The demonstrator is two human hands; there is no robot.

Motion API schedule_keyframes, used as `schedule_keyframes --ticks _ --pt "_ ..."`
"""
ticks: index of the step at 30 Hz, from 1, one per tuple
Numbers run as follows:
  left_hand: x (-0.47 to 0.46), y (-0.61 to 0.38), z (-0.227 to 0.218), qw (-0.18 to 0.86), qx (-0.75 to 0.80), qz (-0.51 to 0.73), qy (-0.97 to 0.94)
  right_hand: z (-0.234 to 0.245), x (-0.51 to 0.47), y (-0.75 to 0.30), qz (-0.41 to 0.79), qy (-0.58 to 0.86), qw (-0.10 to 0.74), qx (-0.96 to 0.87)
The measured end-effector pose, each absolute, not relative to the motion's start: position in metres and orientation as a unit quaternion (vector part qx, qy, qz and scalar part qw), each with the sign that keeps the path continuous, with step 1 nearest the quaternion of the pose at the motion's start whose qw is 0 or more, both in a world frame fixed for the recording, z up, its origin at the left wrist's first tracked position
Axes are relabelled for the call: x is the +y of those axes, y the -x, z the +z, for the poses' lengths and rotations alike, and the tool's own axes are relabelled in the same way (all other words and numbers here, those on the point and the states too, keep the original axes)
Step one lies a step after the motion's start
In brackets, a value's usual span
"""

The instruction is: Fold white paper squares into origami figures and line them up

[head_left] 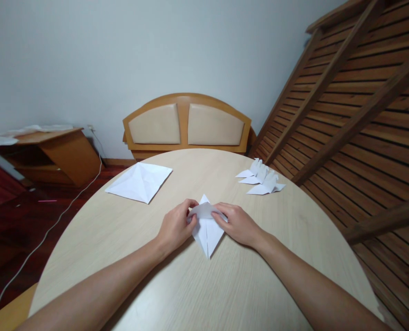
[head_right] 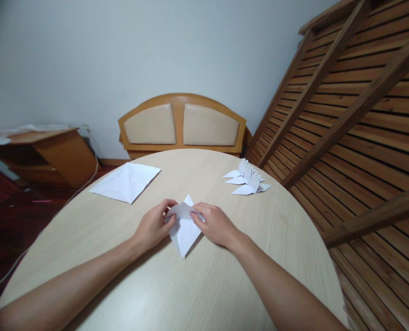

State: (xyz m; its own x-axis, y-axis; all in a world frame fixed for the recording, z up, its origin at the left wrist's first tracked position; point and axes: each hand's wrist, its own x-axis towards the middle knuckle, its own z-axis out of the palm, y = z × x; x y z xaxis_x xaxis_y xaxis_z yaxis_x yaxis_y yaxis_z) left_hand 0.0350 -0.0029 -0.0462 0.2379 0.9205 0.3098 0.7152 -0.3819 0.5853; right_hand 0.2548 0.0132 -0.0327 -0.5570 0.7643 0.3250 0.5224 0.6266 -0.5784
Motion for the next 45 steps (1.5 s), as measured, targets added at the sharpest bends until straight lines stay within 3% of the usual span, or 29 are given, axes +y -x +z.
schedule_keyframes --ticks 6,12,33,40,45 --pt "-0.003 -0.040 -0.045 0.186 0.564 0.324 -0.736 -0.035 0.015 -0.252 0.192 0.408 0.308 -0.838" --pt "-0.005 -0.043 -0.045 0.208 0.527 0.353 -0.744 -0.038 0.015 -0.249 0.246 0.422 0.341 -0.803" --pt "-0.001 -0.041 -0.049 0.342 0.494 0.385 -0.701 -0.038 0.016 -0.253 0.281 0.398 0.345 -0.802" --pt "0.003 -0.040 -0.051 0.333 0.488 0.407 -0.696 -0.042 0.019 -0.258 0.312 0.396 0.336 -0.795" --pt "0.001 -0.040 -0.051 0.318 0.486 0.394 -0.712 -0.044 0.023 -0.259 0.240 0.431 0.334 -0.803"
